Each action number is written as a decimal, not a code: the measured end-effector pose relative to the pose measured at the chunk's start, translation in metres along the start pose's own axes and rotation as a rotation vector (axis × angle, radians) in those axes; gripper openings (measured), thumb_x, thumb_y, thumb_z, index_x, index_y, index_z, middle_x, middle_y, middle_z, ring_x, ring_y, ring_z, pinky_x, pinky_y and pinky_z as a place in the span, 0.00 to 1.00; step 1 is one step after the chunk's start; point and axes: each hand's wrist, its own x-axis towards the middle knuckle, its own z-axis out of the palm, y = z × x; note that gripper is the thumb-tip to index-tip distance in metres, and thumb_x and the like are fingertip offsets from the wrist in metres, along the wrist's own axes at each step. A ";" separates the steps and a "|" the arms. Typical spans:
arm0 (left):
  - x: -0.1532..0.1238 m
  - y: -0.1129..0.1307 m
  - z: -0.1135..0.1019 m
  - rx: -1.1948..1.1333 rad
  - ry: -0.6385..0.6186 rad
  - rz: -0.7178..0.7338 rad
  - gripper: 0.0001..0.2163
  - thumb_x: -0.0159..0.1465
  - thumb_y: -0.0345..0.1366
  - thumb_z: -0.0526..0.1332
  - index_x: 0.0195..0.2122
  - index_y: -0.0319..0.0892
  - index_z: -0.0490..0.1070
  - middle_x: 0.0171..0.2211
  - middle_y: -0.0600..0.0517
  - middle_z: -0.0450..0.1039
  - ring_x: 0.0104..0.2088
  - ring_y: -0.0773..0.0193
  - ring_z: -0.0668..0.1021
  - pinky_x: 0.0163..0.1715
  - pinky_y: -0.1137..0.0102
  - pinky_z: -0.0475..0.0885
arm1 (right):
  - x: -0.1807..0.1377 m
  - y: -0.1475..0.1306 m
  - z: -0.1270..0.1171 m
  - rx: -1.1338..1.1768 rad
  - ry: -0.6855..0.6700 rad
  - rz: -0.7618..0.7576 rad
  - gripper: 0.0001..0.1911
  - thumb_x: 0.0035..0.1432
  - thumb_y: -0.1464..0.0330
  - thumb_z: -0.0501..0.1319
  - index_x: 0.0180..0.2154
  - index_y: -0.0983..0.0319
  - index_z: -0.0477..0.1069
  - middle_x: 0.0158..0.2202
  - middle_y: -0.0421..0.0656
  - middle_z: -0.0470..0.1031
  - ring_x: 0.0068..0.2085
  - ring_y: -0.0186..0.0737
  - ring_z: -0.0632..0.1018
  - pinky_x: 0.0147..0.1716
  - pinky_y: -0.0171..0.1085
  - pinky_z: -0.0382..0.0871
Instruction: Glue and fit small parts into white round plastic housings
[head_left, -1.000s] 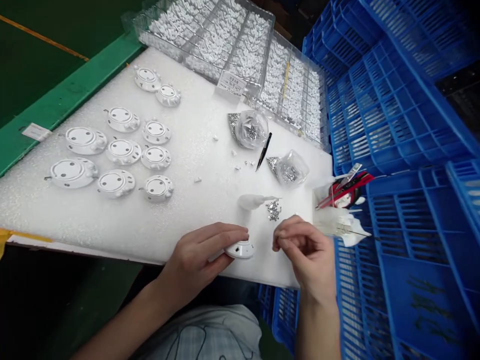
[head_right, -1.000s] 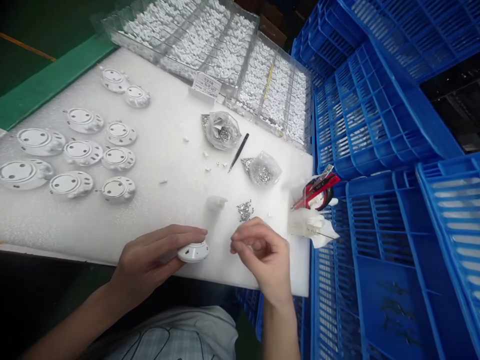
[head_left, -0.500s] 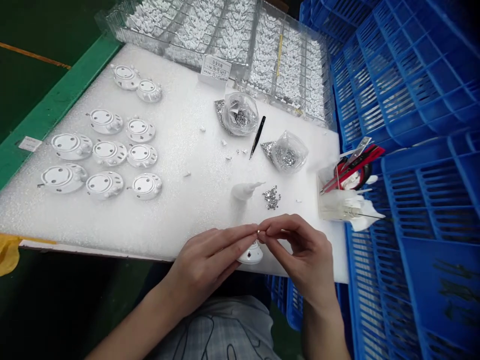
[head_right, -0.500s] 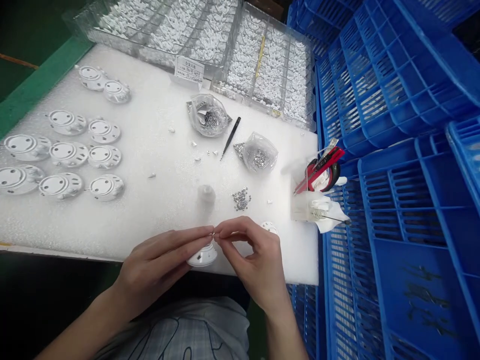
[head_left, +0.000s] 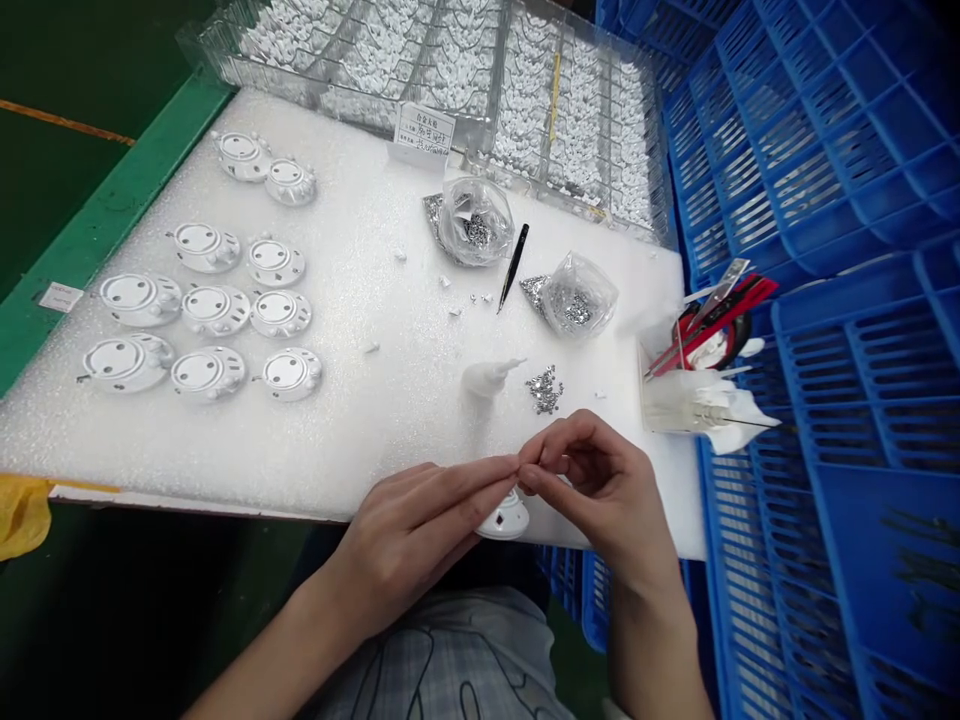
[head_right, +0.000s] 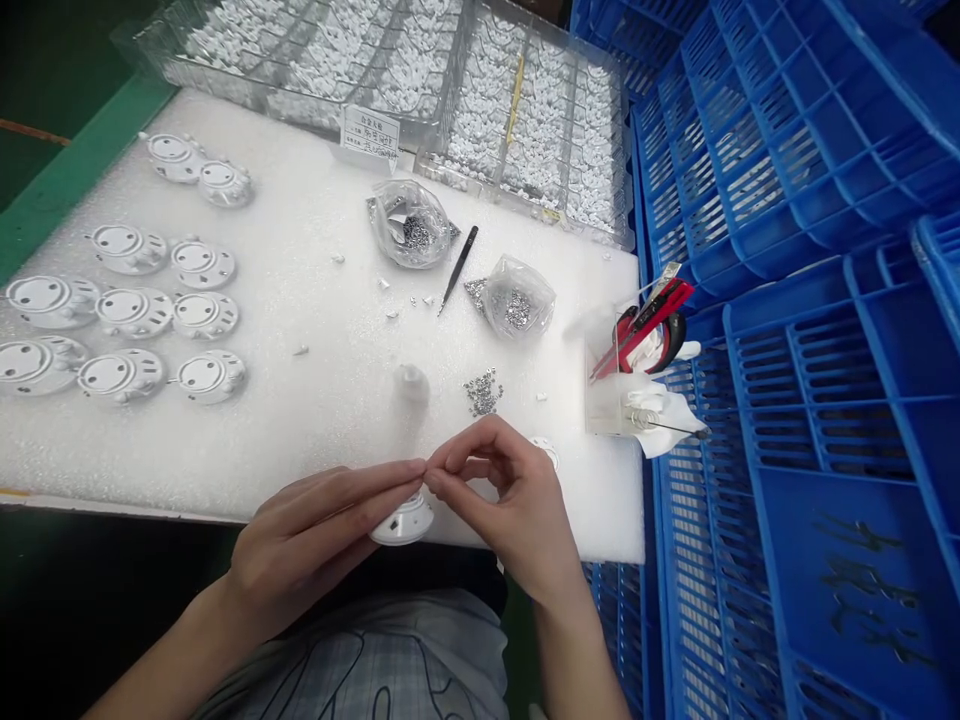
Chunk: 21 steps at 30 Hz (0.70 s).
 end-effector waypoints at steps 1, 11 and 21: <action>0.000 0.000 0.000 -0.005 0.007 0.001 0.13 0.77 0.28 0.56 0.59 0.37 0.72 0.54 0.40 0.82 0.39 0.64 0.86 0.35 0.71 0.80 | 0.000 0.001 0.000 0.031 -0.002 0.015 0.11 0.57 0.70 0.74 0.30 0.59 0.73 0.30 0.37 0.79 0.31 0.30 0.80 0.34 0.27 0.77; -0.003 0.000 0.001 -0.012 0.021 -0.008 0.15 0.76 0.28 0.58 0.61 0.40 0.72 0.54 0.43 0.82 0.40 0.63 0.86 0.37 0.72 0.81 | 0.001 0.002 0.004 0.133 -0.026 0.045 0.12 0.57 0.68 0.74 0.31 0.60 0.72 0.30 0.38 0.77 0.30 0.32 0.77 0.32 0.31 0.75; -0.007 -0.005 0.004 0.005 0.031 -0.009 0.15 0.76 0.28 0.57 0.61 0.40 0.73 0.54 0.44 0.83 0.43 0.62 0.87 0.39 0.72 0.83 | 0.000 0.003 0.004 0.081 -0.033 0.035 0.11 0.59 0.68 0.73 0.32 0.59 0.72 0.31 0.38 0.77 0.32 0.31 0.77 0.34 0.31 0.74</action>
